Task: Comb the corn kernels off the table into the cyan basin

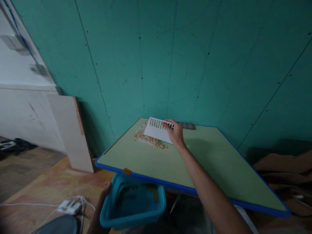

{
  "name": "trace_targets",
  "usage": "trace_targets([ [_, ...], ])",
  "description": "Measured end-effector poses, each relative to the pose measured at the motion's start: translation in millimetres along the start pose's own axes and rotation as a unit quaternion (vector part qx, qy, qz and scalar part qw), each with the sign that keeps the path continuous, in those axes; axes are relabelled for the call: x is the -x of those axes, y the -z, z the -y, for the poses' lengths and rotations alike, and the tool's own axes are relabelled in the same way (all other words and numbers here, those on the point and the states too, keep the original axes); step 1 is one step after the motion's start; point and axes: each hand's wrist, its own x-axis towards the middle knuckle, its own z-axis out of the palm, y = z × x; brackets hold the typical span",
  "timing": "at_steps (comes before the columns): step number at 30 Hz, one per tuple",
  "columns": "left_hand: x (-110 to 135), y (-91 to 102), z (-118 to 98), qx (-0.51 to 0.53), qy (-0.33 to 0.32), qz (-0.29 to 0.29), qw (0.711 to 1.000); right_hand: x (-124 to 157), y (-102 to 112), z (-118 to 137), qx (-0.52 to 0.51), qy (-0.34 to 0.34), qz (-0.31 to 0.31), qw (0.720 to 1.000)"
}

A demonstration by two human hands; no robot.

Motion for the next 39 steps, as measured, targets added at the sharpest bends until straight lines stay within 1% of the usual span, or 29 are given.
trace_targets([
  [3,-1.8,1.2,1.2,-0.003,0.005,0.014,1.000,1.1,-2.4,0.4,0.004,0.007,0.018,1.000],
  [8,-9.4,13.2,4.9,0.004,-0.039,-0.013,0.999,4.4,-5.7,2.6,0.026,0.020,0.026,0.999],
  [12,-13.1,16.0,4.8,0.012,-0.049,-0.015,0.999,6.0,-7.5,1.7,0.038,0.014,0.034,0.999],
  [18,-12.0,12.2,3.8,0.006,-0.023,-0.008,1.000,7.1,-8.9,0.4,0.025,0.017,0.042,0.999],
  [25,-6.9,10.2,4.2,0.009,-0.026,-0.005,1.000,8.7,-9.6,1.1,0.016,0.021,0.046,0.999],
  [34,-0.2,7.6,3.1,0.016,-0.012,0.014,1.000,9.0,-8.6,6.2,0.019,0.017,0.053,0.998],
  [39,-1.5,7.6,3.2,0.018,0.000,0.017,1.000,8.7,-9.3,5.4,0.015,0.013,0.061,0.998],
])
